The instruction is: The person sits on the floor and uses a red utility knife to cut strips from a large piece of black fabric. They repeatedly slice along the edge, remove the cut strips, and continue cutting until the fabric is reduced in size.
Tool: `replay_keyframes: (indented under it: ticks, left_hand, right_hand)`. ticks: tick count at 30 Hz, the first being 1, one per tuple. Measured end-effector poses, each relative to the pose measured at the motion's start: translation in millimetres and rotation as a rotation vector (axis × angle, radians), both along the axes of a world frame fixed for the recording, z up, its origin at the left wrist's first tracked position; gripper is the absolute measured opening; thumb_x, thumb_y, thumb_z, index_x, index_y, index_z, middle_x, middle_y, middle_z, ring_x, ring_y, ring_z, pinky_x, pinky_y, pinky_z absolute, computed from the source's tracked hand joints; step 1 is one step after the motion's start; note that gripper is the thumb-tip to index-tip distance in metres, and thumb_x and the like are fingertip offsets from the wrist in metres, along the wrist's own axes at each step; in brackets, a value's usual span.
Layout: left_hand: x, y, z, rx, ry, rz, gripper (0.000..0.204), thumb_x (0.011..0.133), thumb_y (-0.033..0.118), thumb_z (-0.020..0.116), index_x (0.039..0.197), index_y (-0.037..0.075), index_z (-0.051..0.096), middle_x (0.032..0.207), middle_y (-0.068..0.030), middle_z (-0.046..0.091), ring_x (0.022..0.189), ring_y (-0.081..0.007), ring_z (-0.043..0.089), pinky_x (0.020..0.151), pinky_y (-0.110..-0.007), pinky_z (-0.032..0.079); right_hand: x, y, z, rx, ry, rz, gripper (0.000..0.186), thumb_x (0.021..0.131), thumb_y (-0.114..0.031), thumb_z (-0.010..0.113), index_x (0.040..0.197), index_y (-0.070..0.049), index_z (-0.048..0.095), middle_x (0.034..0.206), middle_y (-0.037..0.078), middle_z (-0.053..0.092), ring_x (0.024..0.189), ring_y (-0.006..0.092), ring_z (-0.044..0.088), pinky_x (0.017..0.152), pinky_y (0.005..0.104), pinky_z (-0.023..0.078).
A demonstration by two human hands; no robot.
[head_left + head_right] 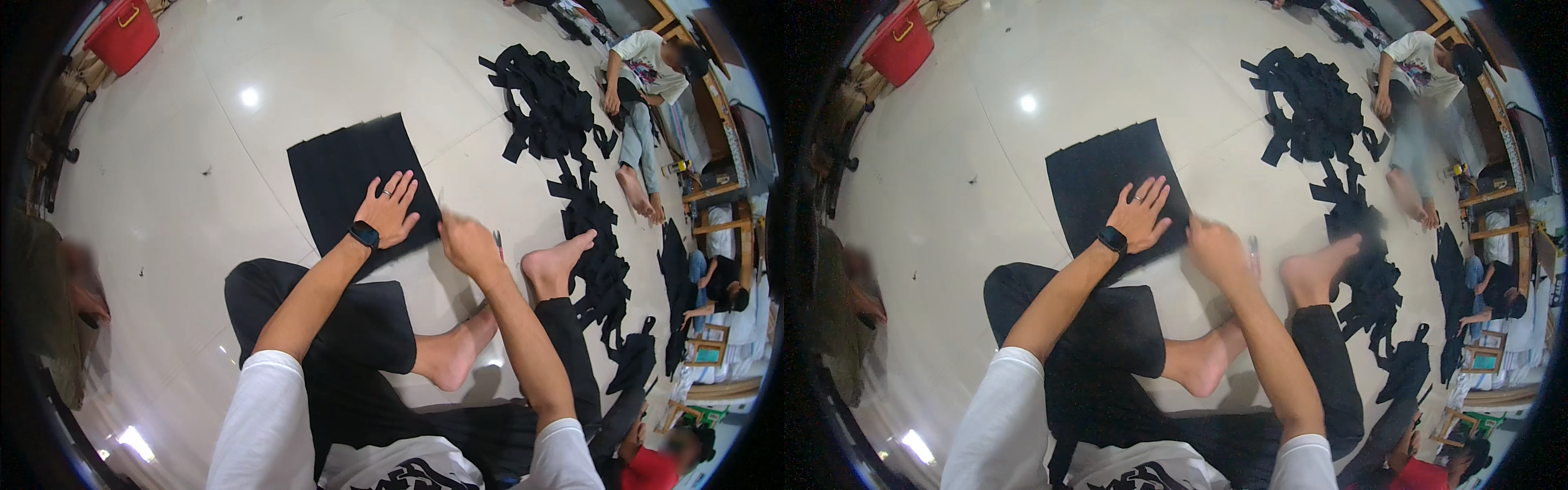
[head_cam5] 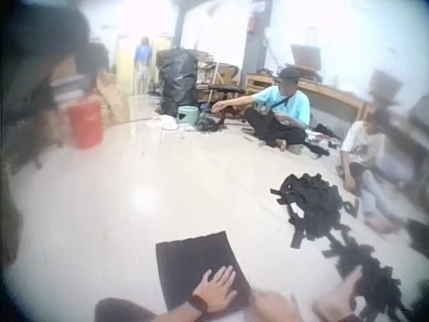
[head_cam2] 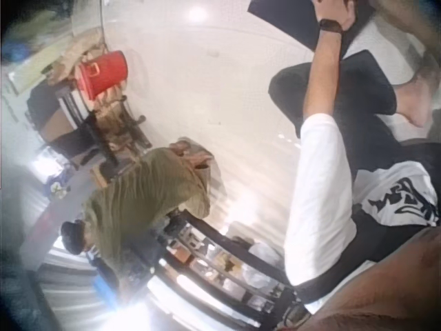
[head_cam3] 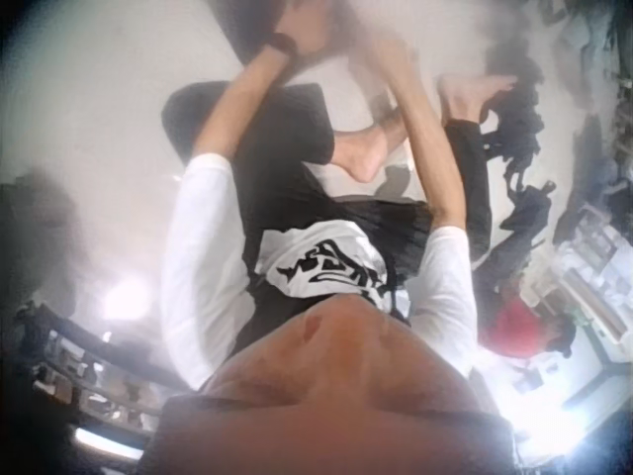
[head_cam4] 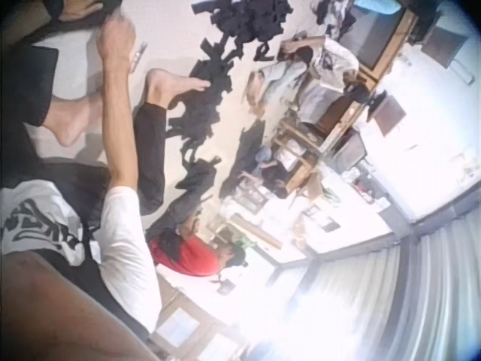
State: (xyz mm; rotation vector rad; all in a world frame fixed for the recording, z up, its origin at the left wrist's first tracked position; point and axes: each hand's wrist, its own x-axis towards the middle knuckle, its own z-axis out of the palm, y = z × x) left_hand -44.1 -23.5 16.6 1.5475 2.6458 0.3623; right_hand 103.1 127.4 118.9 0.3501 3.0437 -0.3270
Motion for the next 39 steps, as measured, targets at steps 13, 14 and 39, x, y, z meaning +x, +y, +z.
replay_keyframes:
  ticks: [13,14,39]
  left_hand:
    - [-53.8,-2.5,-8.0,-0.022,0.07,-0.003,0.058,0.111,0.041,0.035,0.166,0.023,0.034,0.175,-0.0084,0.025,0.162,-0.0331,0.021,0.127,-0.066,0.019]
    - [-52.7,-2.5,-6.9,-0.013,0.078,-0.001,0.057,0.111,0.04,0.036,0.165,0.023,0.036,0.175,-0.0081,0.026,0.162,-0.0329,0.021,0.127,-0.066,0.019]
    - [-19.5,-18.7,0.1,-0.09,0.094,0.035,0.061,0.109,0.043,0.039,0.166,0.019,0.035,0.175,-0.0106,0.025,0.161,-0.0343,0.022,0.126,-0.067,0.02]
  right_hand:
    - [97.1,-11.6,-31.5,-0.149,0.065,-0.007,0.032,0.102,-0.023,0.062,0.077,-0.004,0.063,0.067,0.022,0.064,0.063,0.0443,0.065,0.063,0.0549,0.053]
    - [114.5,-11.0,-27.6,-0.156,0.045,0.001,0.031,0.102,-0.023,0.061,0.077,-0.004,0.065,0.067,0.022,0.064,0.064,0.0453,0.065,0.065,0.0563,0.052]
    - [56.3,54.0,83.8,-0.607,-0.278,0.146,0.057,0.111,-0.039,0.054,0.146,0.006,0.056,0.146,0.024,0.063,0.134,0.0281,0.06,0.116,0.04,0.041]
